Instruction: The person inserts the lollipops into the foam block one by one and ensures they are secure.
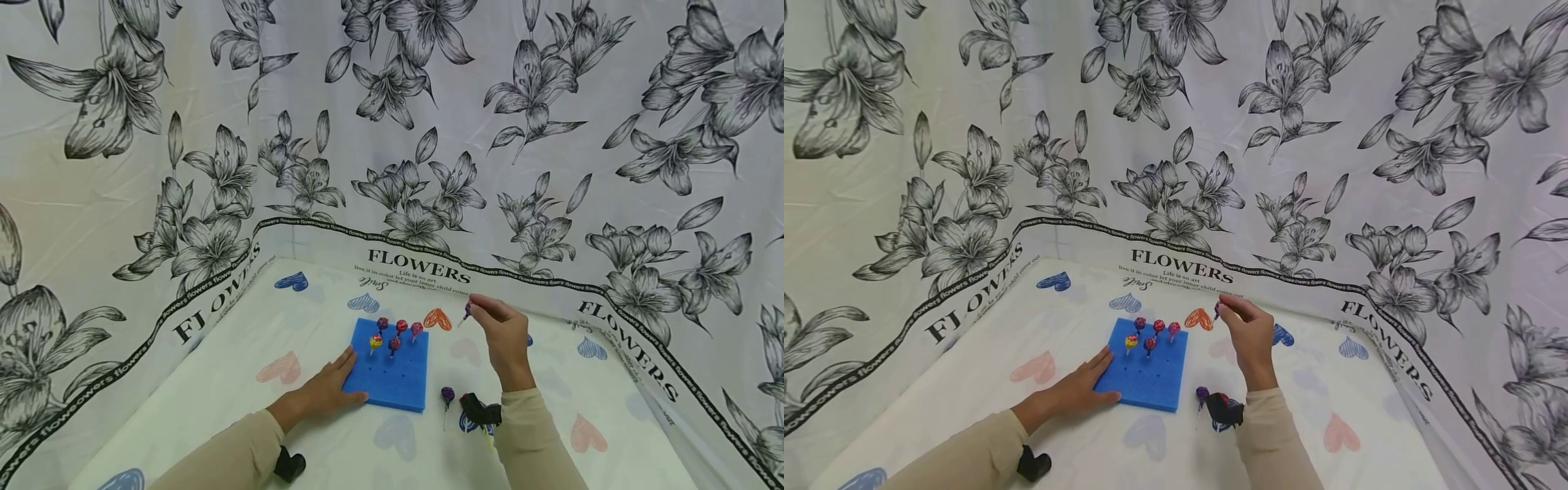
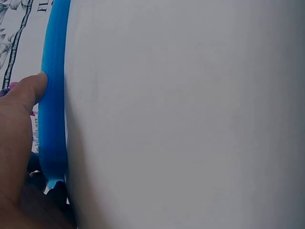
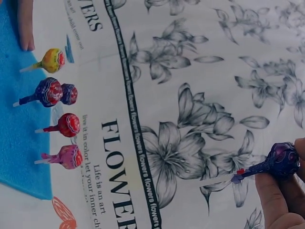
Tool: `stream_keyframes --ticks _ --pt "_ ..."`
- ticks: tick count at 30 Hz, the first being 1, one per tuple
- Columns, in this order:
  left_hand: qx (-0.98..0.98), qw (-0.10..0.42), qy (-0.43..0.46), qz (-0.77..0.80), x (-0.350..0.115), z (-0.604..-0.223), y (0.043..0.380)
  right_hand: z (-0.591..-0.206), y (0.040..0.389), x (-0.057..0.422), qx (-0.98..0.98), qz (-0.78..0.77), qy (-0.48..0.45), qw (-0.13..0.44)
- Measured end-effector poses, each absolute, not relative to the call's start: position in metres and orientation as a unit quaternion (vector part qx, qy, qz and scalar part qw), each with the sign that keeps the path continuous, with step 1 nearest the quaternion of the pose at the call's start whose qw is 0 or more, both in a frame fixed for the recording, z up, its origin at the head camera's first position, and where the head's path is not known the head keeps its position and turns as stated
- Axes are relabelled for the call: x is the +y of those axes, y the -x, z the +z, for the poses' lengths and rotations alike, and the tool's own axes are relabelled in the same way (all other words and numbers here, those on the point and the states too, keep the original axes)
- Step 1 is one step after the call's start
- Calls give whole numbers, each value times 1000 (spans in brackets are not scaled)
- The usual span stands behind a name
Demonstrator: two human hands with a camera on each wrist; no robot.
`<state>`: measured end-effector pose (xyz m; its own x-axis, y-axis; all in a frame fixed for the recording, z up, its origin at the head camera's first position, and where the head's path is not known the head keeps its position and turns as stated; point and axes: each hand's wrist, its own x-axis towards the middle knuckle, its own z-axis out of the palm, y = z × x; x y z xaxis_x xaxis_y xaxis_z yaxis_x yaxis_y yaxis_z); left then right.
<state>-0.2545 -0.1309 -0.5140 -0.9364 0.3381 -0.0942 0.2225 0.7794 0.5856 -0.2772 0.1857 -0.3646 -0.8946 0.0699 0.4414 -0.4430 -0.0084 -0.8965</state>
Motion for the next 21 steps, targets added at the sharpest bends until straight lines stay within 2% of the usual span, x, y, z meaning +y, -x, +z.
stream_keyframes --ticks 10,21 --pt "940 95 -150 293 -129 -512 253 -361 283 166 -663 710 -158 178" --pt "940 95 -154 289 -130 -511 253 -396 295 140 -660 726 -139 130"
